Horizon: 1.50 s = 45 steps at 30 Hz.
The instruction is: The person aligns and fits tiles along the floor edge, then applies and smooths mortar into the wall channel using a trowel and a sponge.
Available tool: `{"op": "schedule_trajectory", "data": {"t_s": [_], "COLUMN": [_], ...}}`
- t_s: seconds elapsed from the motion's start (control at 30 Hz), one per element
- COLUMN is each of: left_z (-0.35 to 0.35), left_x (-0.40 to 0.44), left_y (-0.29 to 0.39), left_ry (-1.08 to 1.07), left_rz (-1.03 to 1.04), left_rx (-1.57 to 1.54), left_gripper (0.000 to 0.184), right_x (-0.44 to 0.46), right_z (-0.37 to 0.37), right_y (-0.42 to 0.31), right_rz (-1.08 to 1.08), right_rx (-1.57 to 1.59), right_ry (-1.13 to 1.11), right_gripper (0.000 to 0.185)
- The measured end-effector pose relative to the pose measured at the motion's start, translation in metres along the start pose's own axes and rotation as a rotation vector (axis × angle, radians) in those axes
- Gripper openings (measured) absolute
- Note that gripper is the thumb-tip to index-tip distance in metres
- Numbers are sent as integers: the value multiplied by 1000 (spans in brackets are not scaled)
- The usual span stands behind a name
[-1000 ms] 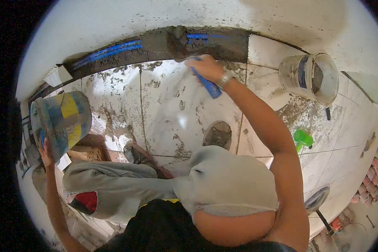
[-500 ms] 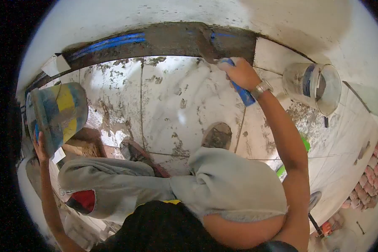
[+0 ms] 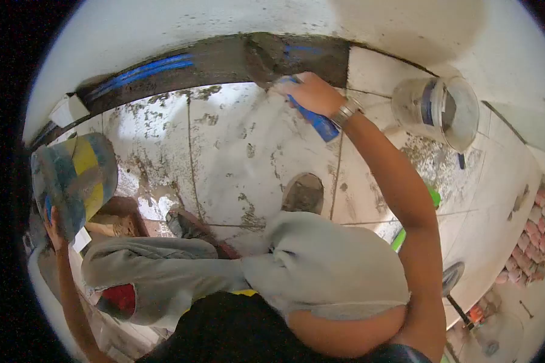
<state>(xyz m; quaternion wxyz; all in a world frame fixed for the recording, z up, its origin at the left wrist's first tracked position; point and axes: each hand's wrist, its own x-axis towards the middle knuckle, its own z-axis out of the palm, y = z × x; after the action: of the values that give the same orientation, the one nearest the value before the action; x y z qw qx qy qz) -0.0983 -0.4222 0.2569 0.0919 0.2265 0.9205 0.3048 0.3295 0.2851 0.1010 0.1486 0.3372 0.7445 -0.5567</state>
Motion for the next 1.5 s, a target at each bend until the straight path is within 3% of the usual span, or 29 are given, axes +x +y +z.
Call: {"op": "schedule_trajectory", "data": {"t_s": [0.03,0.17,0.27,0.3,0.33,0.5,0.57,0.7,0.73,0.8,0.87,0.9,0.97,1.0,1.07,1.13,1.23,1.27,1.3,1.37,1.5], "left_z": [10,-6,-17,-7,1,-4,-11,-15,-15,-14,-14,-13,-14,-12,1,19,26,24,19,12,-8], "left_x": [0,3,-1,-4,-5,2,-2,-3,-3,-6,-7,-7,-6,-6,-10,-12,-16,-14,-14,-7,-13], "left_y": [20,-19,-30,-19,-10,-12,-26,-36,-36,-34,-30,-26,-15,-5,17,43,77,57,47,33,-3], "left_ry": [-1,134,28,84,137,46,38,70,50,55,43,37,44,69,98,152,182,197,198,53,46], "left_rz": [-144,-185,139,-33,-202,-111,-91,-97,-77,-87,-85,-85,-97,8,88,-140,-197,-176,-173,-137,63], "left_rx": [-136,-158,314,46,-223,-161,-104,-98,-62,-45,-8,11,34,294,562,223,481,288,295,96,409], "left_gripper": [67,65,65,66,66,67,68,76,79,79,78,78,78,76,75,76,79,82,82,79,68], "right_x": [2,-6,-35,-41,-46,-55,-47,-43,-46,-42,-28,-30,-37,-34,-24,-12,6,13,20,45,66], "right_z": [2,-1,-9,-8,-7,3,6,-12,-16,-28,-37,-38,-41,-39,-35,-30,-15,-8,2,26,55], "right_y": [-1,34,33,28,25,22,32,53,55,57,55,40,12,10,15,17,-3,-15,-30,-52,-77], "right_rz": [70,68,190,190,202,126,76,69,-168,-423,-154,-166,85,71,-166,-287,-466,-524,-498,-492,-520], "right_rx": [140,145,329,327,314,227,86,-115,-318,-530,-523,-534,-314,-324,-445,-582,-706,-702,-779,-835,-954], "right_ry": [-43,101,86,82,106,147,286,134,194,236,260,249,47,35,191,221,231,199,204,226,232], "right_gripper": [31,33,33,33,33,34,39,36,36,36,37,37,40,40,40,37,35,34,32,26,23]}}
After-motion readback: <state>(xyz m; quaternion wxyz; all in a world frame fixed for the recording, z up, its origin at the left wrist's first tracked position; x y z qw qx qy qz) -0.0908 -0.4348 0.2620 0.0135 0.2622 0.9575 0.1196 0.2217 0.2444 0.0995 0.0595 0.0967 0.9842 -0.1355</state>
